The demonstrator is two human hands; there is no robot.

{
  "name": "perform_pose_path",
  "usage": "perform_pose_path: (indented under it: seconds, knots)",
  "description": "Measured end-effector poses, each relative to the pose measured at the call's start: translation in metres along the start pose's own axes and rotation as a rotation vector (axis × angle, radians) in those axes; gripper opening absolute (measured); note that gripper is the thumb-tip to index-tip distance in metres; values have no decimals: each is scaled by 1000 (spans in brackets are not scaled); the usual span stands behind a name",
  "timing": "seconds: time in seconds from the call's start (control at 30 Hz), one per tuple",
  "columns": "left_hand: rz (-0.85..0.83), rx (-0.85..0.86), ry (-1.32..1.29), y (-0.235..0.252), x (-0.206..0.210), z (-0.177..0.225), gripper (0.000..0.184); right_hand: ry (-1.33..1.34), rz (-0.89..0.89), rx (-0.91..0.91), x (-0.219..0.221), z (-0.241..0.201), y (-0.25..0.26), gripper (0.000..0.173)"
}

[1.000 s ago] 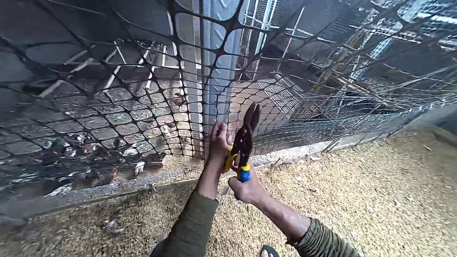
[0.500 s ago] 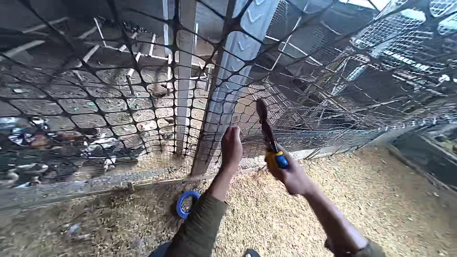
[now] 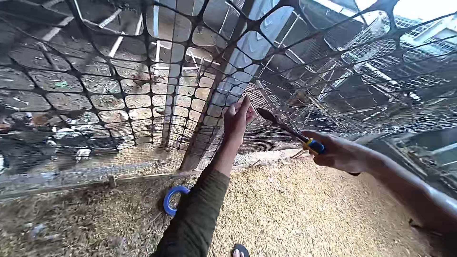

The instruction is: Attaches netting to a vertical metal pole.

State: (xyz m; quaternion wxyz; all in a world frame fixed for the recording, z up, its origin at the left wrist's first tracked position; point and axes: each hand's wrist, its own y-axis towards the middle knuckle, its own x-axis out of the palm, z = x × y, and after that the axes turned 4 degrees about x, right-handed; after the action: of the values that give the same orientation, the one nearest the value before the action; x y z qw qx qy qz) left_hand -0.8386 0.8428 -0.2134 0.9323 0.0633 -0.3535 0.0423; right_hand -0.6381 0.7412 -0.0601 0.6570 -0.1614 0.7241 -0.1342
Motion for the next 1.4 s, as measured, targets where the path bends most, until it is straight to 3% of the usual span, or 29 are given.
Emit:
perform_pose_path:
  seconds: [0.13, 0.4, 0.57, 0.83, 1.4]
  knots:
    - [31, 5, 34, 3, 2, 2, 27, -137, 14, 80, -25, -23, -1, 63]
    - [58, 295, 415, 6, -10, -16, 33, -265, 59, 76, -36, -55, 20, 50]
    - [106, 378, 447, 4, -12, -18, 33, -247, 80, 130, -36, -62, 28, 57]
    - [193, 537, 504, 5, -13, -25, 27, -293, 96, 101, -38, -66, 27, 53]
    - [184, 548, 503, 0, -13, -22, 26, -337, 99, 94, -39, -75, 25, 48]
